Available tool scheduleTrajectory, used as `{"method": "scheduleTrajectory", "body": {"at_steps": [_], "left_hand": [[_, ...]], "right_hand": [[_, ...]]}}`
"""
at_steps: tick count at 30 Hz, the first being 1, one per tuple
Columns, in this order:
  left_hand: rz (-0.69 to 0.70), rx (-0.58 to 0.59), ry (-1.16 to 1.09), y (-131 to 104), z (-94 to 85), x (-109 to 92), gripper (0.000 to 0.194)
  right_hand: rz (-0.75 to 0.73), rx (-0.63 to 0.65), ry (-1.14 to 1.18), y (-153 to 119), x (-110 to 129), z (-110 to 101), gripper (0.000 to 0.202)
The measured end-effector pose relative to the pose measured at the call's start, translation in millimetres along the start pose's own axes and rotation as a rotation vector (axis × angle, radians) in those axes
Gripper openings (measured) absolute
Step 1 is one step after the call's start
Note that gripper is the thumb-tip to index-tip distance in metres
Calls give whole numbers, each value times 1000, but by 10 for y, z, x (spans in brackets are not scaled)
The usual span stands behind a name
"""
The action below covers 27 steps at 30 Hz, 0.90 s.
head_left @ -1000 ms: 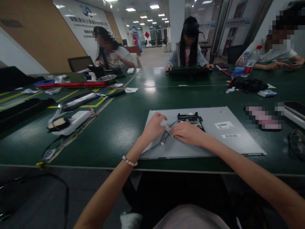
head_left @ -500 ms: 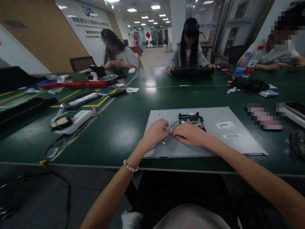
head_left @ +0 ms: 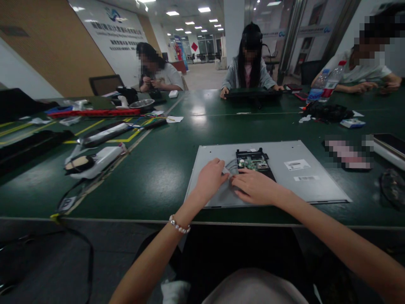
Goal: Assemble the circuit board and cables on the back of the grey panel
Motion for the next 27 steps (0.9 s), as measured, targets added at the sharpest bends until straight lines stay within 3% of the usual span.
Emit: {"method": "scheduleTrajectory", "body": {"at_steps": [6, 10, 13, 18, 23, 27], "left_hand": [[11, -17, 28, -52, -11, -25, 19], [2, -15, 30, -67, -8, -12, 31], [-16, -39, 1, -64, -5, -15, 37], [-68, -105, -49, -92, -41, -62, 43], [-68, -229, -114, -212, -85, -192, 39], [-2, -276, -229, -354, 2, -394, 29]], "right_hand": [[76, -131, 63, -299, -14, -93, 33], [434, -212, 129, -831, -344, -171, 40], [638, -157, 125, -1326, -709, -101, 50], [689, 3, 96, -1905, -1089, 127, 61], [665, 63, 57, -1989, -1118, 246, 58], [678, 86, 19, -1931, -1092, 263, 59]]}}
Point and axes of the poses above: each hand's wrist, its own y-axis towards the middle knuckle, its own z-axis out of the palm, x = y × z, the point moved 1 cm from there along y, towards the middle knuckle, and after that the axes turned 9 degrees about x, right-handed, at the moved point
